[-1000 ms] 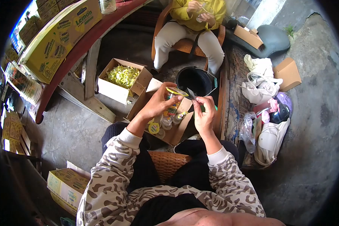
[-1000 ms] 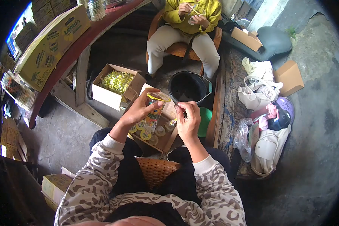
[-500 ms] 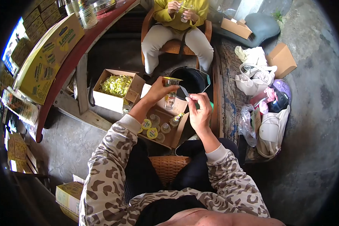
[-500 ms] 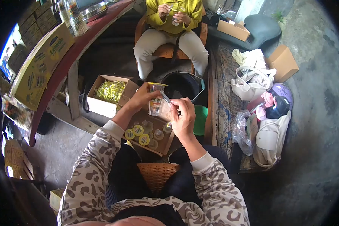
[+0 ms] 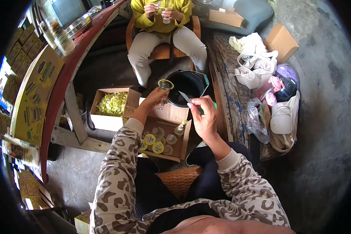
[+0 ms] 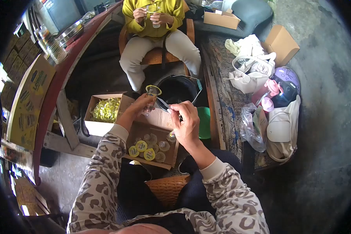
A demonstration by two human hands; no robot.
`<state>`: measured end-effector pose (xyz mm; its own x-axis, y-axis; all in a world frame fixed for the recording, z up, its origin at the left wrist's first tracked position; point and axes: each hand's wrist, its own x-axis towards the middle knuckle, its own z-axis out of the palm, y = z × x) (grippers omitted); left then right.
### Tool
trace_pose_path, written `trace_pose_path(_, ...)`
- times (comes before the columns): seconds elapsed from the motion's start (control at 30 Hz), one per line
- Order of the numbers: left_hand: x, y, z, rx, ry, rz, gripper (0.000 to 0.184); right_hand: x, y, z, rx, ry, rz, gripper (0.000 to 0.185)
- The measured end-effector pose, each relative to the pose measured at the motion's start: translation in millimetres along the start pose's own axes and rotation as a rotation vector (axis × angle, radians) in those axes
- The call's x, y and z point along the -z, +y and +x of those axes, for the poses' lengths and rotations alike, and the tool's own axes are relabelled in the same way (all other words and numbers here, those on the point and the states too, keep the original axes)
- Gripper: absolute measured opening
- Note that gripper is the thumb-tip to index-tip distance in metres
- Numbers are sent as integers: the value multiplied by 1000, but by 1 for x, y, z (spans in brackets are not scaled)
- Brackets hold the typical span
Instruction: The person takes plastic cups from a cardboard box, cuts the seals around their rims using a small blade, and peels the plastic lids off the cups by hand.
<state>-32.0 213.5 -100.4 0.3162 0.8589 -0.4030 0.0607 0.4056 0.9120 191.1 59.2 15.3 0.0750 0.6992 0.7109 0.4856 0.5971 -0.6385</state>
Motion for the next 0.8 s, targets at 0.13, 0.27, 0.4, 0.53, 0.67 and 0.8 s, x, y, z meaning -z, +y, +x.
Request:
trace_pose_path(0.13, -15, -1, 15, -140, 308, 266, 60, 1, 5, 3, -10, 12, -7, 15)
trace_pose_path(0.27, -30, -12, 33, -411, 398, 474, 70, 2, 12, 5, -25, 35, -5, 16)
trace_pose_path(0.4, -10, -90, 75, -414, 198, 872, 65, 5, 17, 8, -67, 44, -24, 17)
trace_pose_path(0.53, -27, -108, 71, -268, 298, 1010, 63, 11, 22, 9, -79, 13, -38, 14)
trace_pose_path(0.67, -40, -97, 60, -461, 453, 856, 59, 12, 21, 12, -138, 15, 19, 14)
trace_pose_path(0.8, -29, -91, 65, -368, 417, 889, 39, 13, 21, 12, -147, 22, 35, 14)
